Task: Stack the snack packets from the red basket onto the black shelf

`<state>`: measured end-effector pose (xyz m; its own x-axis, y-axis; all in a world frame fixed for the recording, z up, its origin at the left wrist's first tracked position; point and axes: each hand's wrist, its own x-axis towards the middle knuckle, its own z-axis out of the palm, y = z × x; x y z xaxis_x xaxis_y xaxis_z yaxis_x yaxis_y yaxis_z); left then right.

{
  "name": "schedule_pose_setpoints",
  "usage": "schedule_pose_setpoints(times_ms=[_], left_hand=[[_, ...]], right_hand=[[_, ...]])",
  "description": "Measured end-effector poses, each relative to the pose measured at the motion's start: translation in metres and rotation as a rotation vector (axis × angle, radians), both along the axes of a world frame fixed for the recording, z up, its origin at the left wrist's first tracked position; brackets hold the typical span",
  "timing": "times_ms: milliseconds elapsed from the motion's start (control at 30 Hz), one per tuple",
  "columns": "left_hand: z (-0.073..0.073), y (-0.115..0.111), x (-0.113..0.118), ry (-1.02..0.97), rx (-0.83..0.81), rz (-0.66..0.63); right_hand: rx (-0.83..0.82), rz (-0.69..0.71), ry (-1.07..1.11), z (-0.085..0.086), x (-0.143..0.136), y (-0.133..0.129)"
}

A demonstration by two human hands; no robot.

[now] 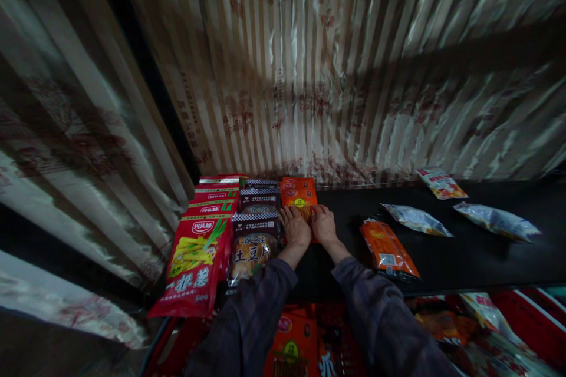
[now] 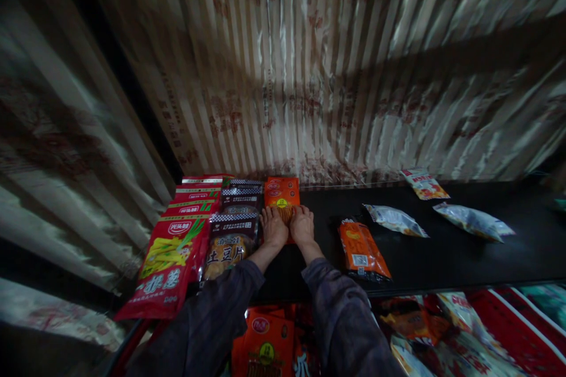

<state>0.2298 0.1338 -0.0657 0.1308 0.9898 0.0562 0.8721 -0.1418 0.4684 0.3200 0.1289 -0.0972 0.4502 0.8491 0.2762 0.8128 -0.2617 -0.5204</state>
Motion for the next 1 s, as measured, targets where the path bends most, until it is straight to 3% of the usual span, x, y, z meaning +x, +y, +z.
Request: schedule_pose_setpoints(times_ms=[1000], left_hand=[[-0.0073, 0.0006, -0.0013, 0.053, 0.060, -0.038]], right_hand=[[0.008, -0.052, 0.087, 0.0048, -0.0006, 0.0009]])
